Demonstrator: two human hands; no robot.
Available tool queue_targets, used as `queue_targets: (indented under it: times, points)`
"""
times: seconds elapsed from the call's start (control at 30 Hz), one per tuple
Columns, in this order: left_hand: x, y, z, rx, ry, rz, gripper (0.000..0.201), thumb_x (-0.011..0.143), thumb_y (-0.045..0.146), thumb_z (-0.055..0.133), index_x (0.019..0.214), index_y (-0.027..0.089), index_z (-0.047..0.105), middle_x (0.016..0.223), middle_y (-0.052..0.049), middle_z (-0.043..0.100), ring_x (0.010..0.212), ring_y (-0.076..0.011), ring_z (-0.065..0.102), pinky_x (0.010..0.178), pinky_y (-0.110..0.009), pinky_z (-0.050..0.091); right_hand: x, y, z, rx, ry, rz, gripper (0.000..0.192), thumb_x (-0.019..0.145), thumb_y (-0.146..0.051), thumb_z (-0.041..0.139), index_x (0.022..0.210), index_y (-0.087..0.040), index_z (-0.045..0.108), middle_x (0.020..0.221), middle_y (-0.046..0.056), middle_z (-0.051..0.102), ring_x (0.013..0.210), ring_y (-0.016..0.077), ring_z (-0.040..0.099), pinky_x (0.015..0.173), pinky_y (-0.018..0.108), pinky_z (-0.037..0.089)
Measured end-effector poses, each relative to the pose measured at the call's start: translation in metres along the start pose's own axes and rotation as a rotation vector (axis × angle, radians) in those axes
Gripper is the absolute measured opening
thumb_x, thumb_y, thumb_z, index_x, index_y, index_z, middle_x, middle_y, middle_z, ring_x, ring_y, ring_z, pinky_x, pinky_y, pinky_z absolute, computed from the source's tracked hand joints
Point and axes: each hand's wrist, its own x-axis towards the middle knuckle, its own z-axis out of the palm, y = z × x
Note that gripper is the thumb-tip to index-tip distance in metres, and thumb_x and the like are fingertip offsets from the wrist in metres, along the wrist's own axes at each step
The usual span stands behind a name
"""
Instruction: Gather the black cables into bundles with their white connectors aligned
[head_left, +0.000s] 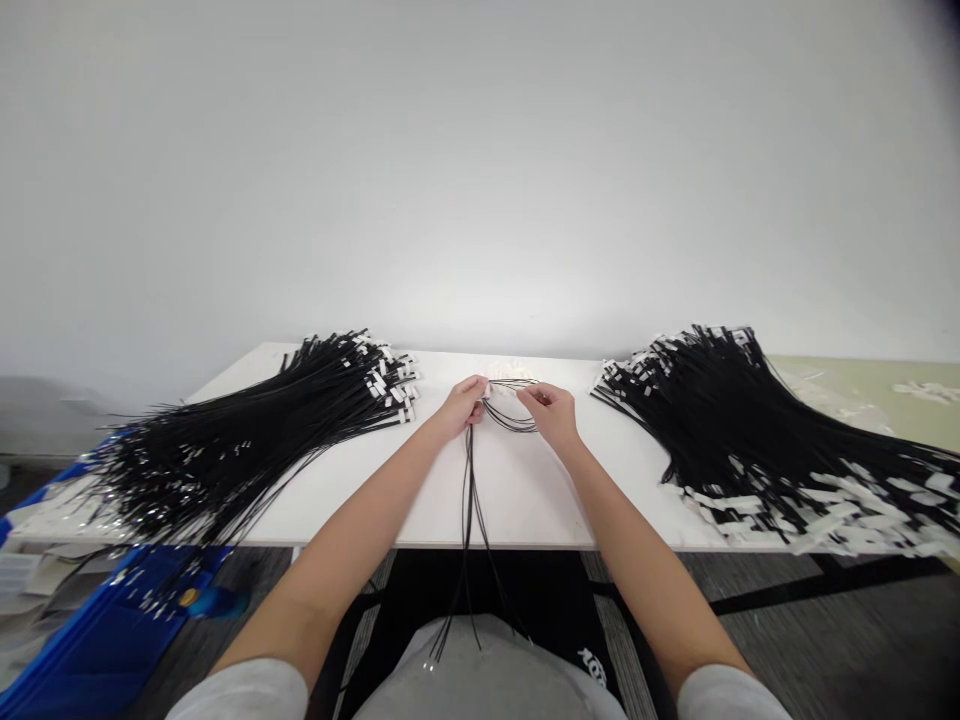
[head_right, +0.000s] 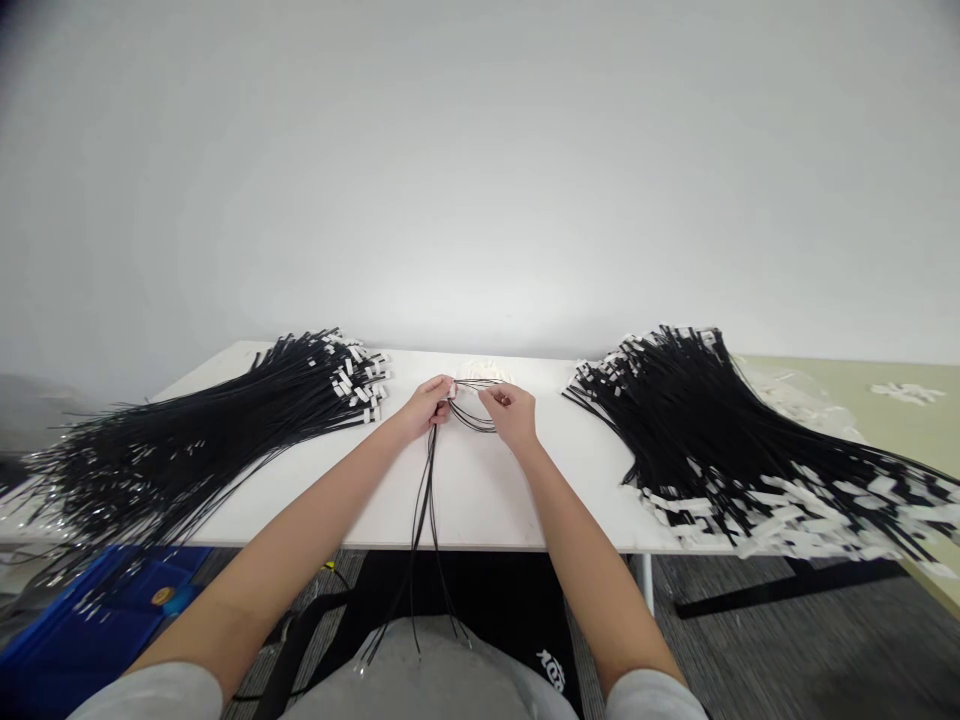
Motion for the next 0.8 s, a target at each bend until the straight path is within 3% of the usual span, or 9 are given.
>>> queue_targets:
  times: [0.13,0.33,0.8]
  points:
    - [0.001,-0.002,0.002,0.047,-0.005,0.004,0.031,0.071,0.047,0.059,0.073,0.018,0.050,0.069,0.002,0.043,0.038,-0.0008,0.030,0.035,-0.015,0.013,-0.001,0.000,-0.001,-0.053,0.010,-0.069,0.022,0.072,-0.038,0.056,0.063,-0.018,0.060,0.058,-0.002,0.050,0.049,0.0076,0.036,0.049,0.022,0.033]
    - [-0.002,-0.001,0.005,0.078,-0.060,-0.004,0.032,0.070,0.047,0.060,0.071,0.017,0.051,0.056,0.006,0.029,0.036,-0.0012,0.026,0.035,-0.015,0.013,-0.004,0.009,0.000,-0.374,-0.004,-0.352,0.022,0.082,-0.037,0.047,0.084,-0.025,0.066,0.078,0.001,0.062,0.056,0.0091,0.047,0.058,0.023,0.035]
    - [-0.003,-0.001,0.002,0.083,-0.124,-0.039,0.032,0.070,0.046,0.060,0.068,0.015,0.052,0.051,0.007,0.024,0.036,-0.0021,0.025,0.037,-0.017,0.011,-0.005,0.019,0.009,-0.599,-0.026,-0.439,0.028,0.089,-0.038,0.039,0.087,-0.026,0.064,0.082,0.001,0.063,0.062,0.0096,0.052,0.052,0.022,0.028]
